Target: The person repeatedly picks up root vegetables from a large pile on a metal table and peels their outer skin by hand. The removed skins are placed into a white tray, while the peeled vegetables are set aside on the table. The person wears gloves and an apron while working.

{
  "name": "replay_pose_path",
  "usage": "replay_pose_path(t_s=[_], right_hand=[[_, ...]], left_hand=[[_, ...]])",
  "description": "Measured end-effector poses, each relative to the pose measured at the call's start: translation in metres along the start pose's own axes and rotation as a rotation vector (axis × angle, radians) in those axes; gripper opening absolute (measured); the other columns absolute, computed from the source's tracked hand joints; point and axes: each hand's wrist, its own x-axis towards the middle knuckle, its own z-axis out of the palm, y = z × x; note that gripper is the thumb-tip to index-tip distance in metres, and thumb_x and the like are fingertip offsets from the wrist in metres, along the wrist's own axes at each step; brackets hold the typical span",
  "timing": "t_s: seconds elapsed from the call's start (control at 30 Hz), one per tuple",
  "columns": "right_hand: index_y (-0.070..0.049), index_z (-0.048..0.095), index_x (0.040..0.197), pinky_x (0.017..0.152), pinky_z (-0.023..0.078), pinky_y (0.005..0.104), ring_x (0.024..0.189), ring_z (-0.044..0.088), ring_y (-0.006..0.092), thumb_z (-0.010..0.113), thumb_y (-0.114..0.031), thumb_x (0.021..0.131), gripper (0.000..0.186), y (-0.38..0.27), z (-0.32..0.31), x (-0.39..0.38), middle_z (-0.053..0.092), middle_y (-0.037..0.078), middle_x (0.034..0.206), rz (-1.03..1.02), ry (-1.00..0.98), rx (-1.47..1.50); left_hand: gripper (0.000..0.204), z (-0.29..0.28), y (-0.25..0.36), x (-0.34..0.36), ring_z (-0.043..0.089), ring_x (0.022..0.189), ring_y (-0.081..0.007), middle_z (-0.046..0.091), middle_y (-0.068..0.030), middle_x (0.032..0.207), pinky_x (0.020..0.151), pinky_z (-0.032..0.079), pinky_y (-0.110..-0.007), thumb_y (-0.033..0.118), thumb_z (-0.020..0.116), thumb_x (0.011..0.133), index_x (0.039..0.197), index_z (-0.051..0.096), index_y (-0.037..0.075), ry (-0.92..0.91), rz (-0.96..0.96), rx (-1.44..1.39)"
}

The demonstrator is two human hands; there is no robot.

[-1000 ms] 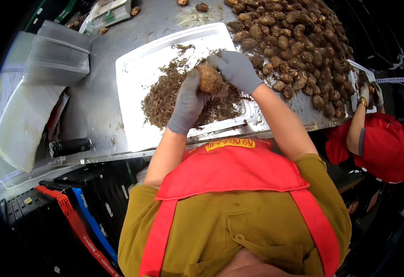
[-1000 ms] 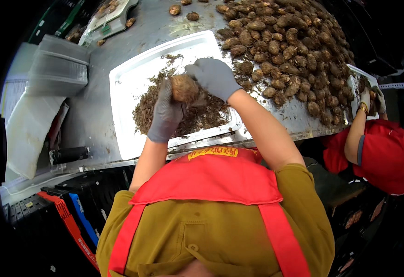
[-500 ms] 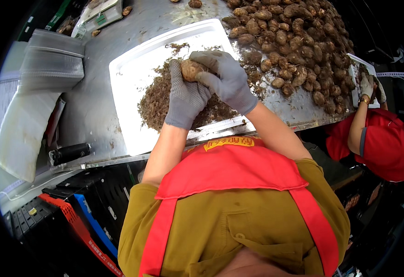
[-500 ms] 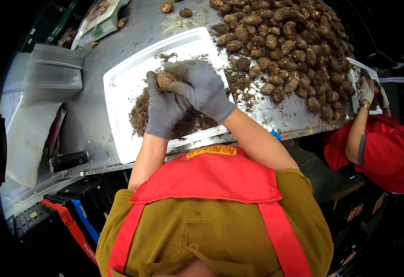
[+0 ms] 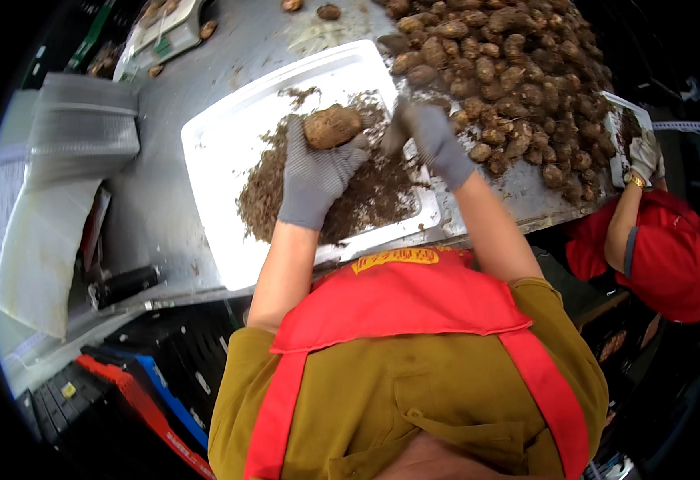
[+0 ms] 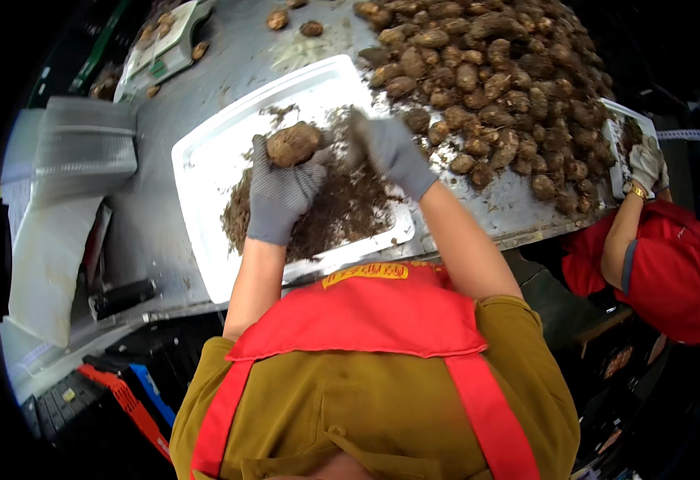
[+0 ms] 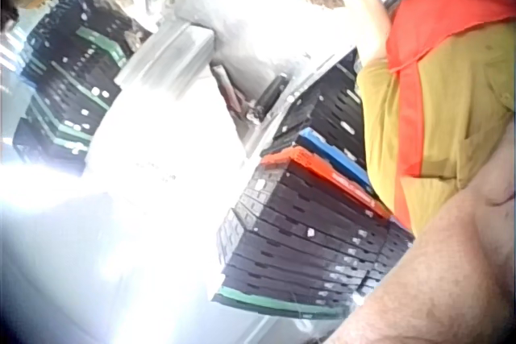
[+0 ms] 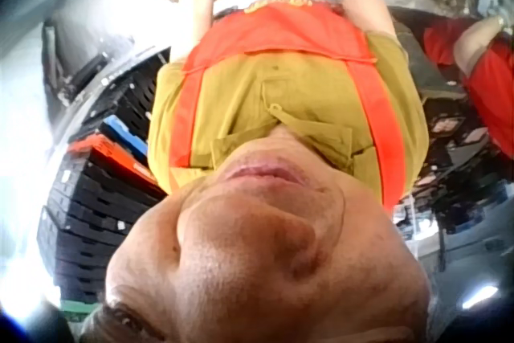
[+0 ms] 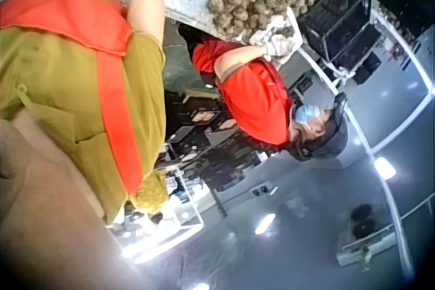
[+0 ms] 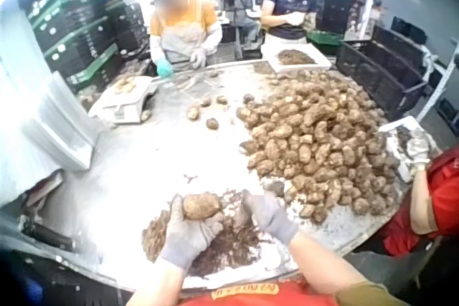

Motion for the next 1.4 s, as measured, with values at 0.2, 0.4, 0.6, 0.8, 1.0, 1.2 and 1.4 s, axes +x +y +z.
replay_pose_path(t_s=[0.2, 0.4, 0.6, 0.8, 1.0, 1.2, 1.4], right_hand=[[-0.006, 0.069, 0.1, 0.084, 0.049, 0.0403, 0.09, 0.065, 0.0317, 0.056, -0.038, 0.088, 0.037, -0.031, 0.038, -0.039, 0.069, 0.016, 0.093, 0.28, -0.218, -0.269], [-0.003, 0.07, 0.098, 0.078, 0.05, 0.0381, 0.082, 0.065, 0.031, 0.057, -0.041, 0.087, 0.042, -0.034, 0.002, -0.05, 0.068, 0.017, 0.086, 0.375, -0.003, -0.235], [0.004, 0.068, 0.099, 0.077, 0.05, 0.034, 0.085, 0.064, 0.0257, 0.064, -0.039, 0.084, 0.045, -0.011, -0.076, -0.049, 0.069, 0.019, 0.094, 0.702, 0.511, -0.29], [0.0, 0.065, 0.117, 0.088, 0.05, 0.0362, 0.099, 0.065, 0.0295, 0.064, -0.031, 0.084, 0.045, 0.038, -0.147, -0.025, 0.067, 0.019, 0.112, 0.349, 0.718, -0.582], [0.001, 0.068, 0.084, 0.068, 0.046, 0.0391, 0.071, 0.063, 0.0265, 0.063, -0.038, 0.089, 0.04, 0.054, -0.157, -0.065, 0.066, 0.016, 0.075, 0.428, 0.732, -0.443], [-0.001, 0.069, 0.094, 0.07, 0.046, 0.0404, 0.077, 0.062, 0.028, 0.065, -0.036, 0.09, 0.036, 0.061, -0.15, -0.133, 0.067, 0.016, 0.085, 0.491, 0.978, -0.489], [-0.001, 0.064, 0.113, 0.083, 0.05, 0.0422, 0.1, 0.062, 0.0316, 0.066, -0.044, 0.085, 0.051, 0.059, -0.145, -0.157, 0.064, 0.018, 0.112, 0.567, 0.825, -0.779]], left_hand=[[0.067, -0.013, 0.074, 0.077, 0.049, 0.122, -0.0445, 0.046, -0.029, 0.133, 0.105, 0.045, -0.055, 0.049, 0.049, 0.097, 0.133, 0.035, -0.007, 0.213, 0.235, -0.094], [0.052, 0.032, 0.124, 0.146, 0.036, 0.134, -0.0489, 0.03, -0.0308, 0.147, 0.107, 0.041, -0.06, 0.037, 0.051, 0.099, 0.134, 0.034, 0.002, 0.297, 0.38, 0.381], [0.041, -0.002, 0.078, 0.114, 0.06, 0.114, -0.036, 0.057, -0.0264, 0.126, 0.096, 0.053, -0.048, 0.023, 0.044, 0.102, 0.133, 0.046, -0.004, 0.187, 0.178, 0.7], [0.029, 0.005, 0.013, 0.044, 0.068, 0.081, -0.0266, 0.068, -0.0216, 0.093, 0.07, 0.059, -0.036, 0.02, 0.05, 0.1, 0.103, 0.06, -0.007, 0.281, 0.094, 0.735], [0.029, 0.02, -0.025, -0.05, 0.063, 0.078, -0.0185, 0.068, -0.0117, 0.094, 0.07, 0.053, -0.032, 0.02, 0.051, 0.1, 0.11, 0.063, -0.004, 0.533, 0.387, 1.301], [0.018, -0.035, -0.081, -0.112, 0.064, 0.084, -0.0332, 0.067, -0.0161, 0.094, 0.075, 0.051, -0.039, 0.014, 0.058, 0.091, 0.097, 0.066, -0.001, 0.444, 0.703, 2.052], [0.017, -0.048, -0.092, -0.102, 0.063, 0.081, -0.0338, 0.067, -0.0142, 0.089, 0.071, 0.05, -0.041, 0.016, 0.062, 0.089, 0.095, 0.066, 0.001, 0.421, 0.872, 2.363]])
